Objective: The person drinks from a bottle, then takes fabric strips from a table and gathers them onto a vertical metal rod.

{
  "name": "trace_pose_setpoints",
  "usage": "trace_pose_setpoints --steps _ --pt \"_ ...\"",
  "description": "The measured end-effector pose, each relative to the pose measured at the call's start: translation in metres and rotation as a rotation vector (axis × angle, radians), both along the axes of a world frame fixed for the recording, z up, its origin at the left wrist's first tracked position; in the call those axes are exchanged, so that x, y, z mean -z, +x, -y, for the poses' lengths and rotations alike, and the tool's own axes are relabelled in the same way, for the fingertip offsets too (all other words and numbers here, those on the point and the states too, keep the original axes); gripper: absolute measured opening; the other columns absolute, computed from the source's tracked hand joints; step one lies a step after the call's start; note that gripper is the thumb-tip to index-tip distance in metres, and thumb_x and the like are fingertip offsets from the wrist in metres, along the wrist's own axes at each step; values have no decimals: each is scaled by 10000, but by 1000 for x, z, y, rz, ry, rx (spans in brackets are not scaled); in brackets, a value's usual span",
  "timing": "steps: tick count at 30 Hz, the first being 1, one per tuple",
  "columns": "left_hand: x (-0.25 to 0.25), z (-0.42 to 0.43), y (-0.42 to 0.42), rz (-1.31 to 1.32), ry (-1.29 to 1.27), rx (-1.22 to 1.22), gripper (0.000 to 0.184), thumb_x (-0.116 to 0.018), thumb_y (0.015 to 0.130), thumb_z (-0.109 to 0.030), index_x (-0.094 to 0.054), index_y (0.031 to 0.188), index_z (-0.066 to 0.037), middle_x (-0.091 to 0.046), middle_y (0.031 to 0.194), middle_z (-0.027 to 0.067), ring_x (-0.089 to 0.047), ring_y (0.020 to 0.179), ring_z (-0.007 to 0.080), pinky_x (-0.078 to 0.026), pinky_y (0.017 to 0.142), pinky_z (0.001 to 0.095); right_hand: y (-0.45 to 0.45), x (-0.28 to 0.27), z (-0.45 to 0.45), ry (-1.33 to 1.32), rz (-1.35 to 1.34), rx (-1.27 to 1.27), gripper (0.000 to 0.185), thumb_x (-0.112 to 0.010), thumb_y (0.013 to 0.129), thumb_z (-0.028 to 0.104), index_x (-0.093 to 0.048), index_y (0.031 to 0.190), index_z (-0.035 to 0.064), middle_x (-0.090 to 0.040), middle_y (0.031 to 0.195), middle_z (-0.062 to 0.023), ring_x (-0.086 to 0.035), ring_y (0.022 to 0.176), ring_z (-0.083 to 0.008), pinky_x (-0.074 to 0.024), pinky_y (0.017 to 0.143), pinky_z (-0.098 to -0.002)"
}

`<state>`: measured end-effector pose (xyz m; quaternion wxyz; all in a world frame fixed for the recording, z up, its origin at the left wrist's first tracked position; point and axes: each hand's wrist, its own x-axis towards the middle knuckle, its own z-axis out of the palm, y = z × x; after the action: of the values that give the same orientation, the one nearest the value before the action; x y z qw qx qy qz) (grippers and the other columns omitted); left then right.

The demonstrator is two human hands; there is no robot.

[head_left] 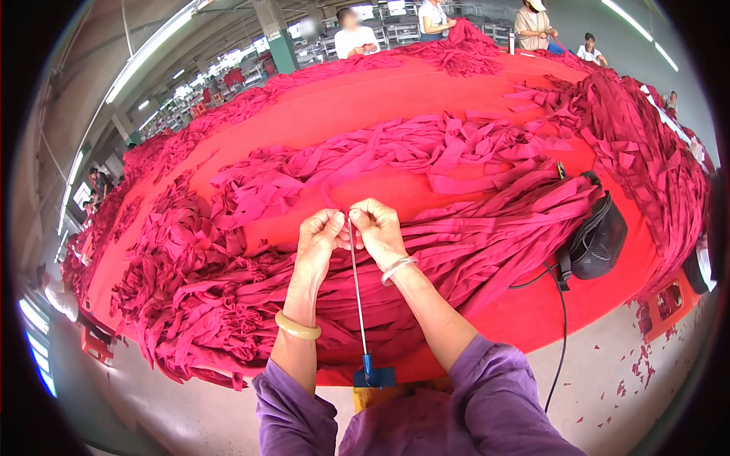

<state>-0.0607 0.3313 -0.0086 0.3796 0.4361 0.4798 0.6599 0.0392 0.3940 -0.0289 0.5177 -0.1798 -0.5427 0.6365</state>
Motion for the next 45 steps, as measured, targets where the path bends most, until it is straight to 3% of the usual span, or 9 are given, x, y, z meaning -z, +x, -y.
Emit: trace_pose_setpoints --steps 13,19,22,24,27,33,37,40,45 --pt "2 17 20 -54 71 -103 106 -509 838 -72 -542 784 12 -540 639 44 -519 528 109 -477 500 247 9 11 18 228 -65 150 54 -501 804 -26 -531 833 9 -536 663 -9 -504 604 -55 -427 505 -198" --pt "-17 17 17 -100 -87 -59 270 -516 852 -265 -519 740 -19 -507 601 41 -508 510 102 -472 416 228 15 3 30 245 -23 194 64 -491 773 -51 -496 784 12 -521 647 -53 -509 594 -102 -416 528 -246" --pt "-19 11 25 -262 -116 -188 252 -517 850 -223 -488 685 -34 -472 548 21 -450 425 88 -404 356 213 21 0 30 -18 -105 -59 113 -527 843 131 -497 764 57 -496 619 9 -466 539 -50 -395 422 -193" --pt "-16 12 28 -245 -66 -235 234 -512 849 -179 -458 662 -48 -455 533 5 -414 409 70 -344 351 203 20 3 22 -212 18 -65 350 -498 836 411 -525 783 66 -500 616 -1 -468 500 -74 -389 402 -192" --pt "-9 14 31 -212 18 -240 221 -495 857 -154 -451 663 -58 -453 544 -8 -414 440 57 -339 386 191 22 -9 16 -304 215 -153 567 -407 805 578 -531 754 27 -487 606 -21 -471 496 -89 -382 395 -195" --pt "-3 18 33 -192 66 -251 211 -491 856 -133 -451 662 -61 -455 549 -11 -410 448 49 -337 391 189 22 -14 10 -315 474 -311 588 -402 774 631 -525 687 62 -495 611 -11 -467 494 -84 -371 419 -205" --pt "-7 14 35 -207 81 -250 242 -485 864 -172 -453 651 -64 -421 503 -19 -384 402 51 -311 355 188 22 -10 9 -345 249 -408 432 -451 823 512 -537 742 96 -523 639 2 -485 537 -77 -373 455 -194" --pt "-15 12 39 -234 -93 -324 311 -449 886 -286 -468 670 -64 -391 473 -27 -347 352 53 -269 309 193 16 -10 5 -255 0 -317 125 -543 839 229 -568 820 109 -559 692 35 -503 591 -48 -378 473 -170" --pt "-10 6 41 -67 35 -251 263 -444 891 -263 -476 703 -81 -367 448 -46 -314 335 36 -236 303 194 10 -13 9 -288 -137 -254 86 -599 785 139 -602 857 92 -597 738 24 -515 580 -47 -370 440 -179"
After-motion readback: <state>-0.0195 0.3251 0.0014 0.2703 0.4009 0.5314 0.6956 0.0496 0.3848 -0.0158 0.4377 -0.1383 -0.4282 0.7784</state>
